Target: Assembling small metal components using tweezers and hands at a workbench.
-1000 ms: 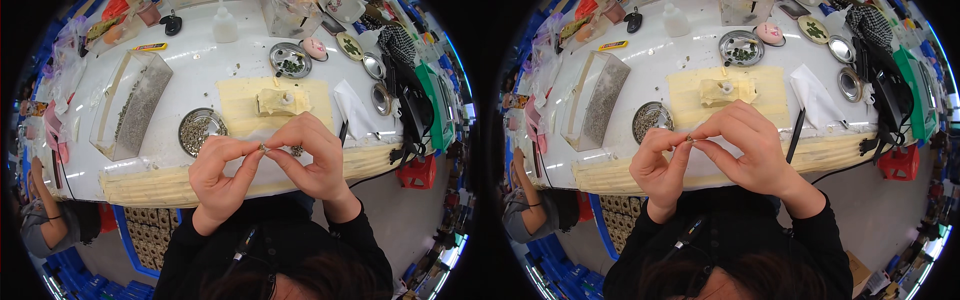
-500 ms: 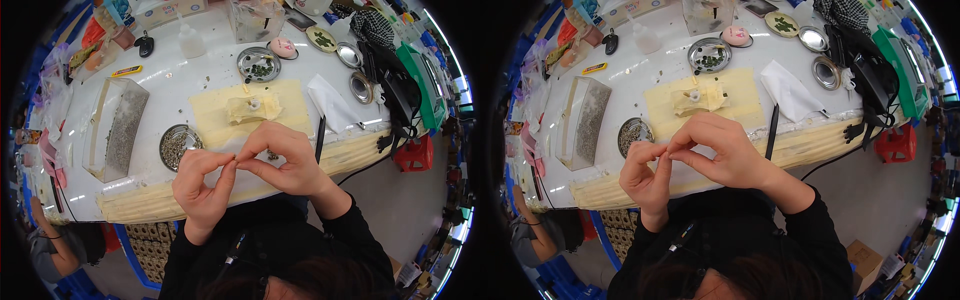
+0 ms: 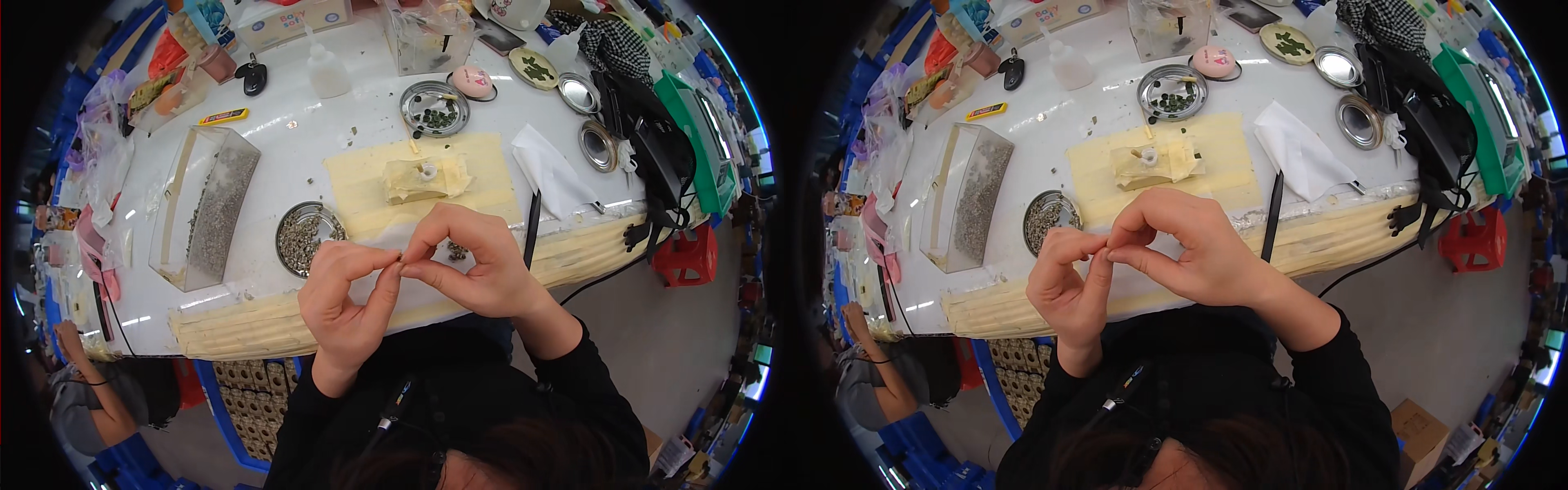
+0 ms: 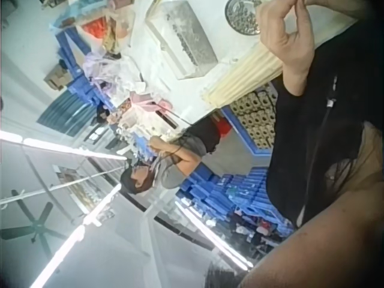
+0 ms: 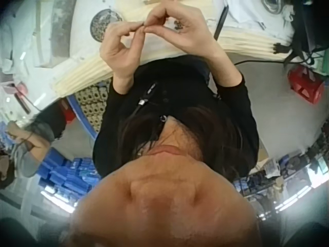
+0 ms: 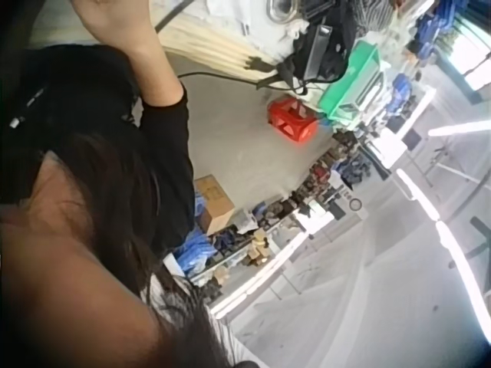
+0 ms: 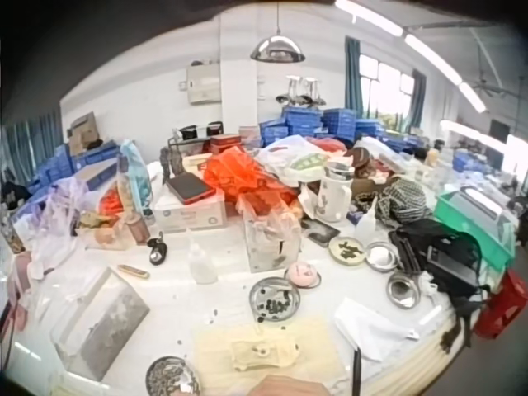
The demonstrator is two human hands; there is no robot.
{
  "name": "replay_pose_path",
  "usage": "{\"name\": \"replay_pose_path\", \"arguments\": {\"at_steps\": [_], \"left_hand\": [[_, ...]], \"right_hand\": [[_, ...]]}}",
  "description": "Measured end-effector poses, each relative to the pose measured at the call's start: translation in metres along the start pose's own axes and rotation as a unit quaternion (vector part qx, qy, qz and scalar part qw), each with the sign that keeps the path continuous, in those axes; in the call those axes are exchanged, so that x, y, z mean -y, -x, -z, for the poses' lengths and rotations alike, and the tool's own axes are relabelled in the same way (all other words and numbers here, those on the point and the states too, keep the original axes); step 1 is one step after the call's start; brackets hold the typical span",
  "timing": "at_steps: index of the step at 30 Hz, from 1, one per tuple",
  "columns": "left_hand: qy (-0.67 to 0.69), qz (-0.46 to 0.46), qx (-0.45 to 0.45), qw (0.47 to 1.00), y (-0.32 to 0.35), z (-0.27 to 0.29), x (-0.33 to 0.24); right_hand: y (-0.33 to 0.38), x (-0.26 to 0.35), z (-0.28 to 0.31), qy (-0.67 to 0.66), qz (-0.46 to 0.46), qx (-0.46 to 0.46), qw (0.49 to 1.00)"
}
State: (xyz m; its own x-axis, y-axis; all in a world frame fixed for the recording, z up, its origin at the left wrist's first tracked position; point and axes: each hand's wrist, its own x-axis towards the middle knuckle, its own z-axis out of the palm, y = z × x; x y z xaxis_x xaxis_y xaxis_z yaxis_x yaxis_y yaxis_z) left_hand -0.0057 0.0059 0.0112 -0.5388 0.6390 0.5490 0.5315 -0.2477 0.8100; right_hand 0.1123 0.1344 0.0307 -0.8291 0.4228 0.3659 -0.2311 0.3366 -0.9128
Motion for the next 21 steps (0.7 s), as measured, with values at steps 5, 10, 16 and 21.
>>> {"name": "replay_pose_path", "arguments": {"at_steps": [5, 10, 16, 21], "left_hand": [[0.014, 0.001, 0.013, 1.0, 0.0008, 0.0009, 0.0013], [0.024, -0.002, 0.017, 1.0, 0.0007, 0.0007, 0.0025], [0.016, -0.033, -0.003, 0.999, 0.0011, 0.0018, 0.005], [0.0, -0.05, -0.016, 0.999, 0.0022, 0.0026, 0.0045]], "right_hand": [[0.0016, 0.001, 0.0003, -0.02, -0.008, 0.009, 1.0], [0.0022, -0.0005, 0.0013, -0.015, 0.011, 0.015, 1.0], [0.0034, 0.0025, -0.0024, -0.042, -0.039, -0.027, 0.998], [0.0019, -0.0014, 0.0009, -0.024, -0.03, 0.035, 0.999]]}}
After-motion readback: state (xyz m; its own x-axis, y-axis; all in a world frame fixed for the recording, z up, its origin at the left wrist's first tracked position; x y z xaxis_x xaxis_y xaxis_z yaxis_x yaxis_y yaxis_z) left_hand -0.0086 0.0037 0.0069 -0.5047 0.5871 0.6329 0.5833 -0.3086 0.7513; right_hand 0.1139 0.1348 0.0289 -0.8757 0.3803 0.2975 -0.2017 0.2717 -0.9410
